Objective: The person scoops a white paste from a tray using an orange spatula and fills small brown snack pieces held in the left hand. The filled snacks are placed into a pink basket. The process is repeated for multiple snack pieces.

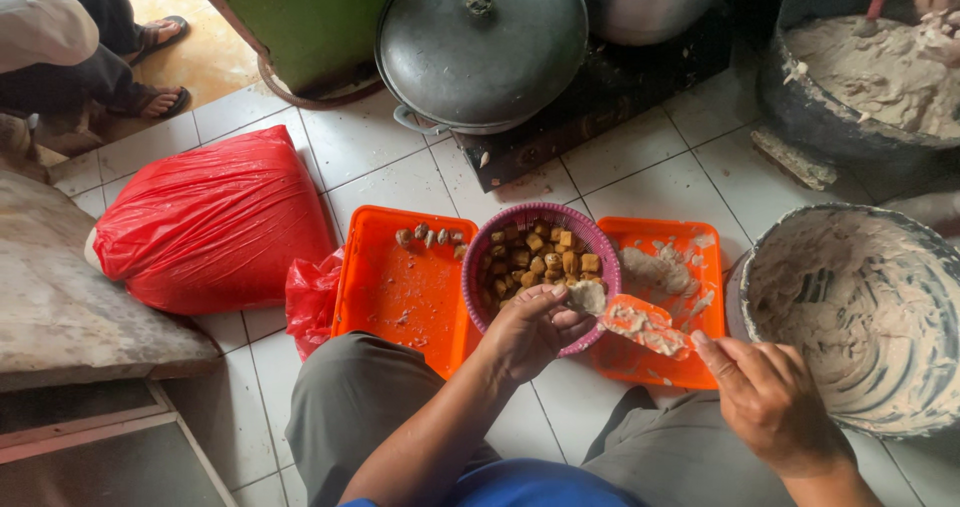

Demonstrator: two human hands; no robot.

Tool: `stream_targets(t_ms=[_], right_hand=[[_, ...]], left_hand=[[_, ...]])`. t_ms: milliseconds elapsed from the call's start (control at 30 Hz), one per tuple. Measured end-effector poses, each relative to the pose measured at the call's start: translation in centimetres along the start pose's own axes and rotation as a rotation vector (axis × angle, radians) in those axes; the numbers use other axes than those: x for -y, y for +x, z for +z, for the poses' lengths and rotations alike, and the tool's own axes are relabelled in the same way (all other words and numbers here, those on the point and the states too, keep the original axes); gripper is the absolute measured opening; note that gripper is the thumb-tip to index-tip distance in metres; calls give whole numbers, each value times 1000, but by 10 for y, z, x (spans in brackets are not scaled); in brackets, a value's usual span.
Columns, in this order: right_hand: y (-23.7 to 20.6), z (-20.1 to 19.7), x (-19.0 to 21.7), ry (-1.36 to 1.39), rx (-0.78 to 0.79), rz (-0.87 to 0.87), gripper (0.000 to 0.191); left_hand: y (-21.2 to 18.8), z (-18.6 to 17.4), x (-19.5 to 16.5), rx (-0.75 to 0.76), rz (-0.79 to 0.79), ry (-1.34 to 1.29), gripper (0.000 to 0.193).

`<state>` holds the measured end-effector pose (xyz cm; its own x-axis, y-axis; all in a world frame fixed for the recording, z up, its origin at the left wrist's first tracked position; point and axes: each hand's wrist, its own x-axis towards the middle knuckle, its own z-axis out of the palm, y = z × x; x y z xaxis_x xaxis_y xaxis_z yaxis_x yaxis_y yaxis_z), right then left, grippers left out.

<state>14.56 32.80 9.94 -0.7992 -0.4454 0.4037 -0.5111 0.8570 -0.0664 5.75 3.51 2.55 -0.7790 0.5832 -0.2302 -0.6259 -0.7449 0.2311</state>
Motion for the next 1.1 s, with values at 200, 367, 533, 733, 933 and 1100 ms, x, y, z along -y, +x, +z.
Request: stream_targets(t_ms=[200, 367, 533, 733, 933, 1100], right_hand=[[-12, 11, 12, 444, -14, 487, 31], [-3, 19, 18, 727, 90, 602, 23], [9, 21, 25, 718, 91, 550, 23], [13, 25, 11, 872, 239, 648, 25], [10, 32, -2, 928, 391, 729, 34], [17, 23, 2, 969, 389, 690, 32]], left_hand=[[-3, 10, -3, -5, 44, -68, 18], [-7, 22, -3, -22, 72, 22, 18], [-12, 25, 3, 8, 108, 16, 37], [-17, 22, 3, 33, 31, 78, 41], [-18, 11, 5, 7, 16, 160, 38], [-16, 1, 12, -25, 29, 178, 27]])
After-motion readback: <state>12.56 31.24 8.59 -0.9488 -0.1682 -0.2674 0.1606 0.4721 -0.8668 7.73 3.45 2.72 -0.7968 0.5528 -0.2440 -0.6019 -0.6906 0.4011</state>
